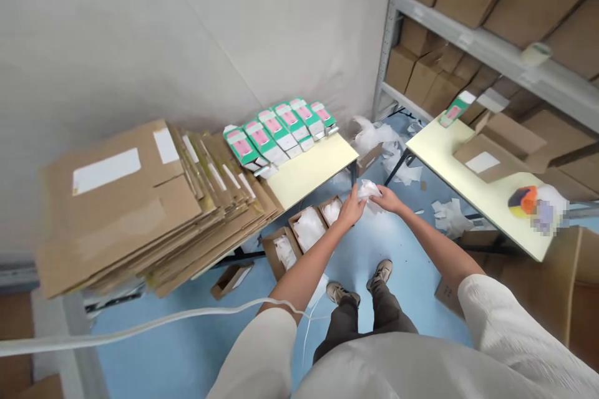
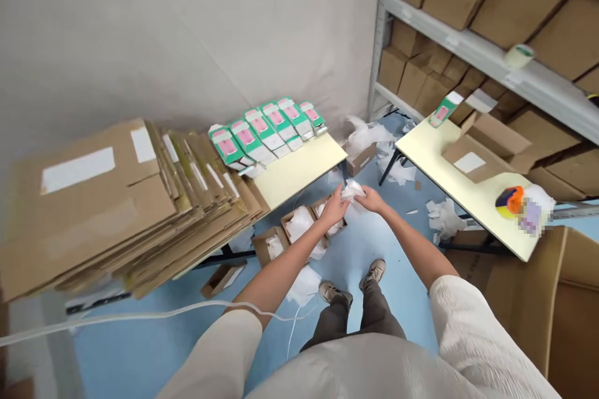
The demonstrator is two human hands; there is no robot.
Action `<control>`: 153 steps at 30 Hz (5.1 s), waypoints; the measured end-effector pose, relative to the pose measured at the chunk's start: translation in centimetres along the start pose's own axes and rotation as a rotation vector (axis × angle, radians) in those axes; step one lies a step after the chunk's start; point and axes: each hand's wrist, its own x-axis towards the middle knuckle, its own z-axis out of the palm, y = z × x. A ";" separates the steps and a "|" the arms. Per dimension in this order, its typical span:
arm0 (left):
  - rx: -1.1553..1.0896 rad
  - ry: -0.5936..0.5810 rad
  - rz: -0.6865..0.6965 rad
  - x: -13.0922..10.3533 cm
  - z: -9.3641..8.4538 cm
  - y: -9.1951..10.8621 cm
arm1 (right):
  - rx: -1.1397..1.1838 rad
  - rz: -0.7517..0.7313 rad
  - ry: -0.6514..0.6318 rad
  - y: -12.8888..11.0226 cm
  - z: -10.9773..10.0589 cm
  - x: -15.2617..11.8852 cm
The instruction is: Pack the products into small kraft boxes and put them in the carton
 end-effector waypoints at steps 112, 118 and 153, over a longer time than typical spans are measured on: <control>0.399 -0.316 0.899 57.1 -0.6 45.3 | -0.188 0.325 0.673 13.9 -50.5 19.5; 0.261 -0.323 0.961 55.3 -0.7 47.5 | -0.162 0.287 0.765 13.5 -52.5 15.7; 0.557 -0.489 0.858 41.9 19.9 46.1 | -0.399 0.546 0.677 22.4 -50.4 -10.1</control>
